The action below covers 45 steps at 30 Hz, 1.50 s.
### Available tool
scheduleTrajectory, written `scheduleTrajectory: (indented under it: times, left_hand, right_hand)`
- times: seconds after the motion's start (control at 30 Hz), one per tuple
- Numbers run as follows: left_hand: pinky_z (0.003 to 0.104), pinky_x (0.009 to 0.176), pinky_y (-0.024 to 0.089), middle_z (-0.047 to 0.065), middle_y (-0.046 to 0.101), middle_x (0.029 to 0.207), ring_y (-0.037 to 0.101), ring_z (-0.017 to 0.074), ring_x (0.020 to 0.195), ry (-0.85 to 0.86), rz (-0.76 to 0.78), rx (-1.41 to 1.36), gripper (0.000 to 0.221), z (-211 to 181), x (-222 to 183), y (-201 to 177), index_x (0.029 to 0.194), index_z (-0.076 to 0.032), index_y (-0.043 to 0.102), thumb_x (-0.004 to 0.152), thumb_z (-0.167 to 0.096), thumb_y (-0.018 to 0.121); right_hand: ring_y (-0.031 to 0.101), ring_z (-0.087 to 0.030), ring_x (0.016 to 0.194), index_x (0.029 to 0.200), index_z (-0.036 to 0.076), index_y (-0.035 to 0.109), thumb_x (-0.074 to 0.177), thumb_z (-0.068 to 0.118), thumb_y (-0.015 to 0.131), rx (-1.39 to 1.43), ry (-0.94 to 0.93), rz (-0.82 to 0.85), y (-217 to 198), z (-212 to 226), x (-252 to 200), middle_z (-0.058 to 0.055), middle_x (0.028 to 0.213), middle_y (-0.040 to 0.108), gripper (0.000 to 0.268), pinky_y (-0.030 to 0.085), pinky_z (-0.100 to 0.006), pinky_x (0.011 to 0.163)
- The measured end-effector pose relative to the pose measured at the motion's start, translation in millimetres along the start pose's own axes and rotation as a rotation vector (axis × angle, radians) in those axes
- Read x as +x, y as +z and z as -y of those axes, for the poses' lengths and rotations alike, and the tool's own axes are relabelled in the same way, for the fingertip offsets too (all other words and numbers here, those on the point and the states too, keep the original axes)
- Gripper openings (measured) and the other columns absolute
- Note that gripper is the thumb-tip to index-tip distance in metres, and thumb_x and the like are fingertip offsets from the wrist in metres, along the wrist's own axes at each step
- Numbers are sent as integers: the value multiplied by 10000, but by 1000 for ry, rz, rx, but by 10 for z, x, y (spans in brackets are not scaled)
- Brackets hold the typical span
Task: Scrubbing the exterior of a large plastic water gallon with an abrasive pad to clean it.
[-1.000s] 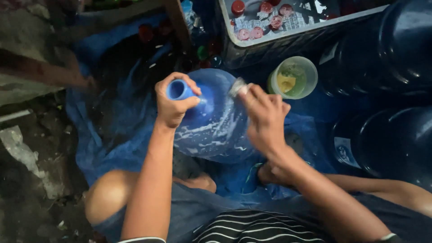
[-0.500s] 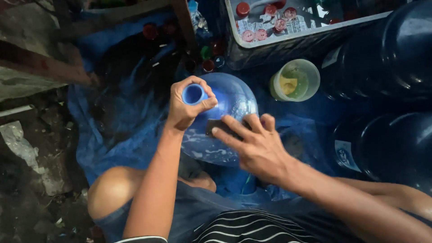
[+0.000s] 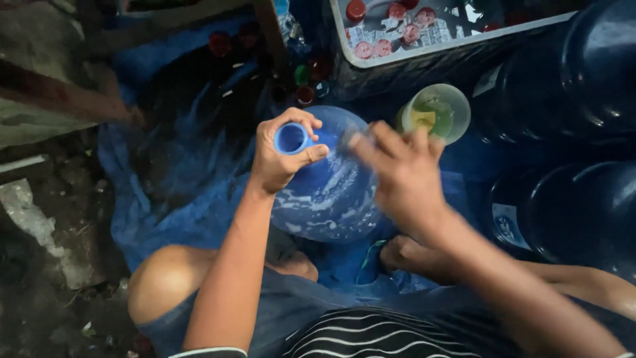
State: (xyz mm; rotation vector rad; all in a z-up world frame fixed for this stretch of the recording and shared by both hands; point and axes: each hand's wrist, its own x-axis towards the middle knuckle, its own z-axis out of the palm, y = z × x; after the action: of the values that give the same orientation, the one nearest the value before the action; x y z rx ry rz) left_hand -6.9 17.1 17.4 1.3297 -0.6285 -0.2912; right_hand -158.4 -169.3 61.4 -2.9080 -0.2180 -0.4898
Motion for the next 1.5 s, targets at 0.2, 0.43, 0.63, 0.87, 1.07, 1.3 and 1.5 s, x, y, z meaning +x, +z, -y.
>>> scheduleTrajectory:
  times: [0.2,0.43,0.63,0.87,1.07,1.3,1.5]
  left_hand:
    - [276,773,540,124,701,804,662,124,775,-30,8,-60,329,87,10,-37,797,-24,655,671,-82,952]
    - [246,764,527,119,698,711,659,114,728,-65,-31,-10,291,170,101,-192,793,-14,636,656,-25,893]
    - [268,785,557,129,699,730,736,179,776,-50,24,-98,296,219,55,-217,786,4,637,620,9,883]
    - [304,816,579,103,659,710,752,207,775,-68,-41,-137,316,272,26,-359,771,0,627,585,23,882]
    - [327,795,601,153,662,716,752,234,764,-24,28,-175,324,281,36,-386,757,33,623,551,8,871]
    - [356,792,607,168,639,710,735,244,744,-52,9,-170,337,272,4,-407,767,42,613,570,-13,881]
    - [303,767,567,157,678,718,722,207,747,-25,63,-89,295,118,42,-311,773,30,662,574,-75,852]
  right_hand:
    - [588,-358,1102,1390,177,690,925,78,610,218,130,-194,381,82,-512,-107,1373,663,482,378,-442,986]
    - [631,-355,966,1096,241,822,864,91,608,245,147,-503,882,725,-1110,-148,1246,735,349,368,-465,877]
    - [657,-451,1067,1373,21,704,931,-79,661,374,378,-560,653,274,-660,-285,1314,680,455,507,-459,963]
    - [685,-444,999,1333,-15,658,863,35,785,438,361,-657,1202,717,-1087,-364,1385,602,490,515,-507,867]
    - [621,-353,1169,1523,95,549,1004,-128,597,559,545,-561,845,413,-452,-147,1482,590,567,471,-468,935]
    - [610,-334,949,1187,74,750,936,-12,579,164,214,-427,543,552,-665,-235,1287,661,316,415,-455,875]
    - [525,-371,1033,1394,137,675,987,-34,516,263,252,-416,515,409,-583,-196,1425,613,470,340,-456,909]
